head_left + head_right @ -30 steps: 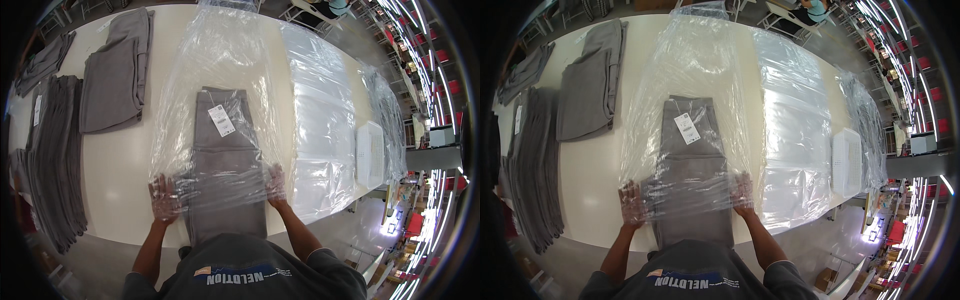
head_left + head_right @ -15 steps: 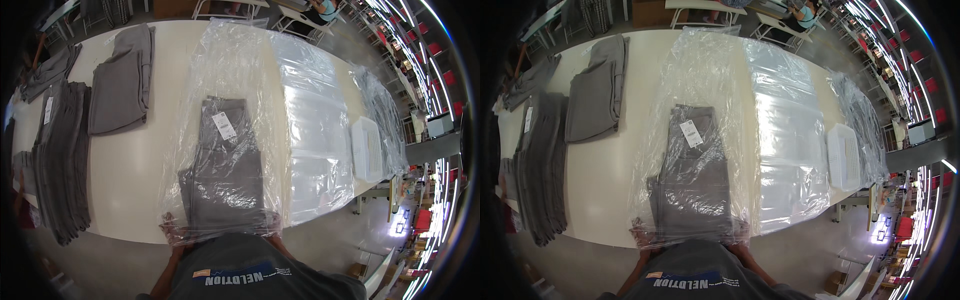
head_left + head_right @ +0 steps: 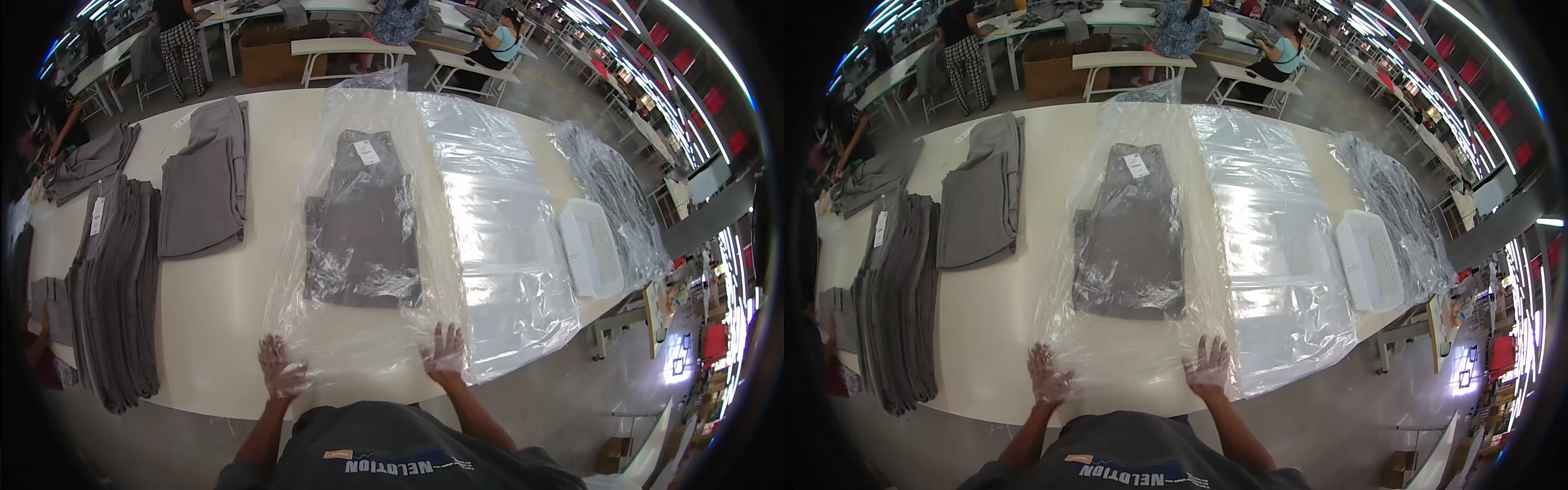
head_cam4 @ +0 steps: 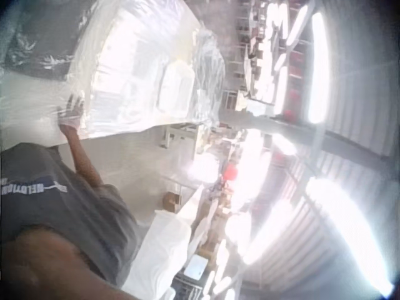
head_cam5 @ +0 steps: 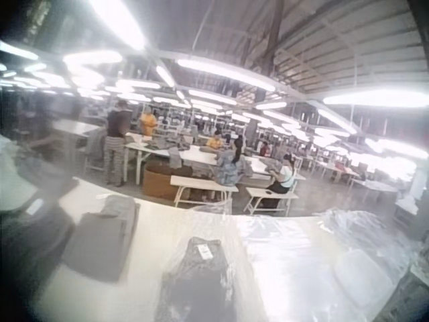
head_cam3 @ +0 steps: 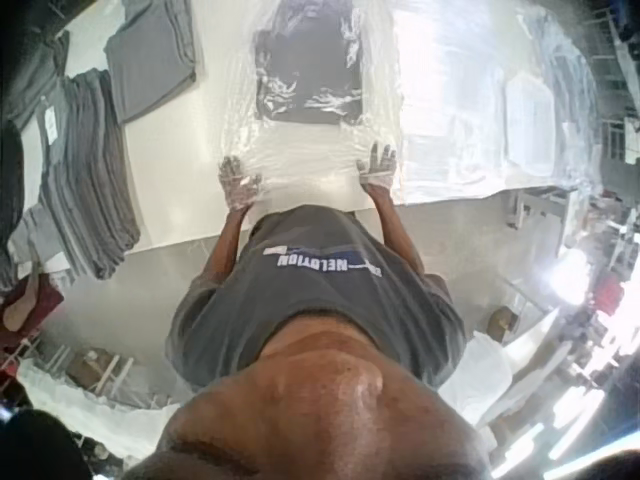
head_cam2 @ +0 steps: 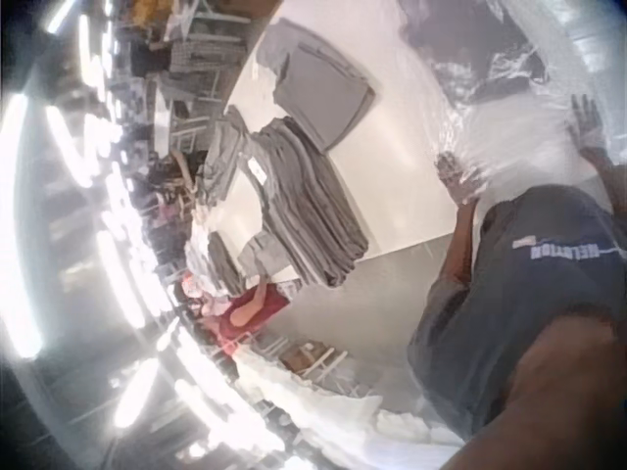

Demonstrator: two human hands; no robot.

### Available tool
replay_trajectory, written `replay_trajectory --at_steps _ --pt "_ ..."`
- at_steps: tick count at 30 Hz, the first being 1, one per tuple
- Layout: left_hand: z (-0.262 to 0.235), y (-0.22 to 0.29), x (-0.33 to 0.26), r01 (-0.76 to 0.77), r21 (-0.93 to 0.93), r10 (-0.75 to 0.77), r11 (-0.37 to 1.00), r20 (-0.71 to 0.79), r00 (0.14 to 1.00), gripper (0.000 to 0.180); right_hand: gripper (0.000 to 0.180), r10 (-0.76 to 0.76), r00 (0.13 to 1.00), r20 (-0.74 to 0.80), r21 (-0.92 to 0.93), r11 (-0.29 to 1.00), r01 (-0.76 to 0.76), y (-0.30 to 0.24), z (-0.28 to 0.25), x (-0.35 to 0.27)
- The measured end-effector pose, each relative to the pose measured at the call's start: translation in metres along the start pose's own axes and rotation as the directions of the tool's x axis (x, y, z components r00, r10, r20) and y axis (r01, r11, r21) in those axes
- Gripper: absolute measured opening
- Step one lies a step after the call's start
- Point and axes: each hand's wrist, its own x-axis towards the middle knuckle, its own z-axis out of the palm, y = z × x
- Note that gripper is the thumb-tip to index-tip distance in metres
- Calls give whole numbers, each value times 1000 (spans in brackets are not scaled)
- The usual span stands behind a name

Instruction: The person folds gray trousers and places them into clear plastic bags on a table. The person repeatedly picks up folded trousers, inserts them into bags, and stacks the packaged items. Other workers are visible in the background performing similar tasks.

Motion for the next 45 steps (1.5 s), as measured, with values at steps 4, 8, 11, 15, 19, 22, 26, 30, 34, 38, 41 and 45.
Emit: replay_trajectory --at_steps 4,8,11,15,19,22,26,30,34,38,41,45 --pt "-19 38 -47 72 74 -61 995 -144 988 99 91 150 942 299 51 984 -173 -77 -53 -24" --pt "-23 40 -53 -101 192 178 976 -444 878 90 100 114 988 106 52 991 -120 -77 -27 -29" --pt "-48 46 -50 -107 -231 74 967 -146 987 83 105 143 968 -205 449 893 -37 -81 -48 -33" --pt "-30 76 -23 127 -991 150 45 132 980 78 93 159 924 -348 663 739 122 -100 -57 -31" --pt "-66 144 1 506 -497 463 -705 219 859 73 63 -211 828 -520 304 860 410 -102 -8 8" --pt "-88 185 9 629 -391 681 -672 9 732 69 56 -207 864 -458 354 849 391 -106 25 46" --pt "-70 190 -3 763 -243 796 -599 -79 600 53 53 -269 863 -428 340 837 430 -109 23 81" --pt "3 188 30 412 -804 660 -429 32 751 36 50 -271 861 -430 317 848 425 -94 19 108" --pt "35 180 88 -275 -777 396 567 -37 918 37 48 -341 856 -389 292 836 465 -76 5 116" --pt "64 114 126 -421 -658 380 624 -214 900 55 45 -458 806 -375 247 789 563 -67 -28 105" --pt "-6 131 106 -296 -816 305 496 -156 940 59 61 -478 824 -303 305 771 559 -55 -32 95" --pt "7 83 78 -564 -113 479 818 -409 776 59 96 -526 831 -181 366 748 553 -36 -18 90"
